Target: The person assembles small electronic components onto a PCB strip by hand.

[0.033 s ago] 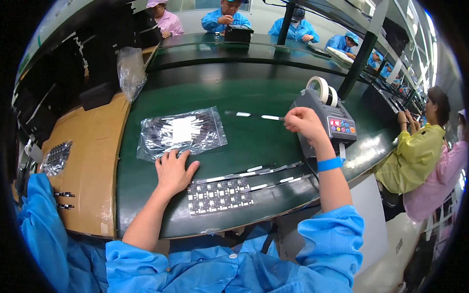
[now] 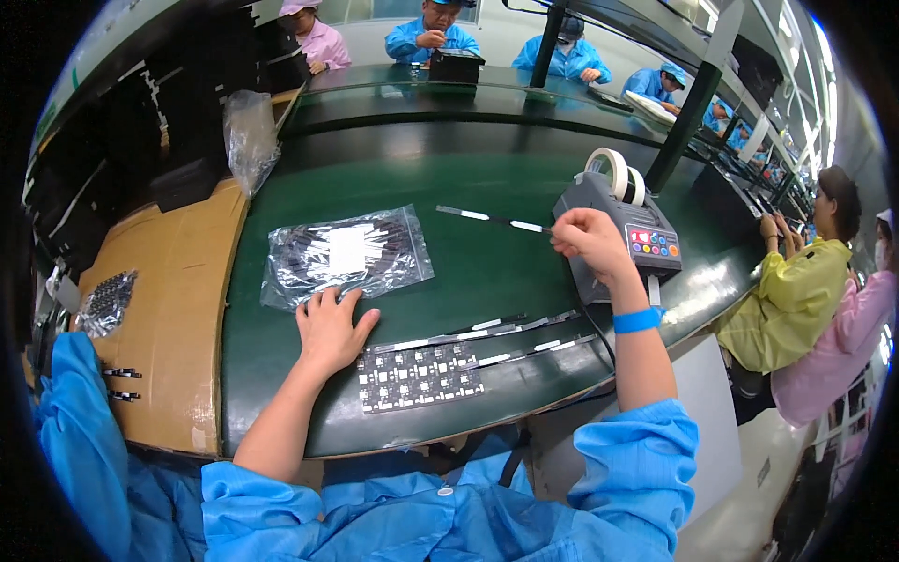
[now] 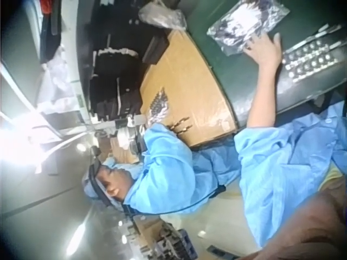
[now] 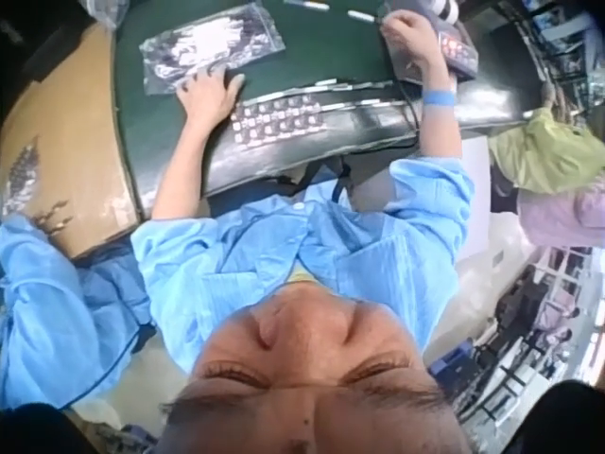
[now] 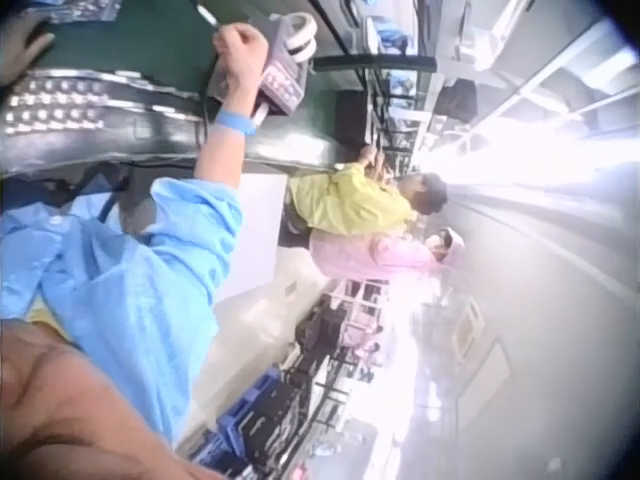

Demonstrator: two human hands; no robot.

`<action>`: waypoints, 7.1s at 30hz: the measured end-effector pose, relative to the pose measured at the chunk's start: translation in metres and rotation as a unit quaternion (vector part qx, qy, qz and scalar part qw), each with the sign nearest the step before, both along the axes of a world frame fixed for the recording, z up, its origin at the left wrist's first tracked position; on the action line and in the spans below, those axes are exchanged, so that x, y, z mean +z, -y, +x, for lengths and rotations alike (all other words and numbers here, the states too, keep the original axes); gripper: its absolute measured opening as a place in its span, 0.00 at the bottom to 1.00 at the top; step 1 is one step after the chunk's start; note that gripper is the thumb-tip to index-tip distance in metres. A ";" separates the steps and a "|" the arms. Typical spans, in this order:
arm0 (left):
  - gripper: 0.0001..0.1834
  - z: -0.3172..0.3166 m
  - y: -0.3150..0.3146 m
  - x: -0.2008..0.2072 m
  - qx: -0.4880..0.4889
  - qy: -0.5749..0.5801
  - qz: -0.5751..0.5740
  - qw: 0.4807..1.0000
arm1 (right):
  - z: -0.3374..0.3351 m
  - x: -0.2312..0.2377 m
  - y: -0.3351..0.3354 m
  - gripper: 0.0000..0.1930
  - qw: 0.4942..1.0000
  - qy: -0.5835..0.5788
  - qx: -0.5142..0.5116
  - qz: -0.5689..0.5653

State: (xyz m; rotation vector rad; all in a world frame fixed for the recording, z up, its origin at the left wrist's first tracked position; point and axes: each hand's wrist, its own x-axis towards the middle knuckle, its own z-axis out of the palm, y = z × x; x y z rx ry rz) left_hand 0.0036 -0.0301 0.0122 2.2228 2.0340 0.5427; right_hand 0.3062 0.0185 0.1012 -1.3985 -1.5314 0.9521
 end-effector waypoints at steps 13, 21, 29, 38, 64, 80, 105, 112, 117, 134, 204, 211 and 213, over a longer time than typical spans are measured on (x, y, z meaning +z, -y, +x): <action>0.21 0.024 0.024 0.013 -0.277 0.604 -0.098 0.741 | -0.060 -0.014 0.051 0.04 0.954 -0.181 0.238 -0.008; 0.15 0.011 0.028 0.023 -0.185 0.738 -0.188 0.621 | -0.078 -0.036 0.053 0.04 0.957 -0.152 0.237 -0.076; 0.12 0.010 0.024 0.022 -0.178 0.785 -0.197 0.559 | -0.088 -0.042 0.058 0.04 0.961 -0.155 0.207 -0.097; 0.10 0.022 0.030 0.015 -0.200 0.772 -0.207 0.567 | -0.130 -0.060 0.069 0.05 0.935 -0.293 0.166 -0.108; 0.12 0.020 0.028 0.015 -0.196 0.765 -0.220 0.573 | -0.152 -0.066 0.079 0.07 0.856 -0.420 0.183 -0.239; 0.08 0.014 0.030 0.023 -0.357 0.333 -0.102 0.867 | -0.124 -0.022 0.070 0.09 0.790 0.374 0.143 0.463; 0.06 0.016 0.029 0.018 -0.240 0.457 -0.080 0.852 | -0.109 -0.020 0.050 0.08 0.936 0.194 0.294 0.021; 0.05 0.020 0.031 0.013 -0.245 0.465 -0.051 0.849 | -0.124 -0.015 0.046 0.09 0.911 0.234 0.339 -0.015; 0.04 0.024 0.032 0.012 -0.235 0.489 -0.052 0.838 | -0.120 -0.018 0.044 0.09 0.914 0.217 0.340 -0.034; 0.23 0.038 0.075 -0.004 -0.297 -0.022 0.044 0.954 | -0.104 -0.049 0.046 0.08 0.877 0.309 0.299 -0.217; 0.26 0.038 0.072 -0.008 -0.298 -0.022 0.032 0.954 | -0.109 -0.065 0.048 0.09 0.899 0.322 0.224 -0.197; 0.24 0.040 0.066 -0.003 -0.308 -0.027 0.042 0.950 | -0.112 -0.055 0.043 0.09 0.884 0.339 0.223 -0.232; 0.23 0.041 0.065 -0.001 -0.309 -0.026 0.055 0.949 | -0.114 -0.049 0.043 0.09 0.880 0.346 0.229 -0.232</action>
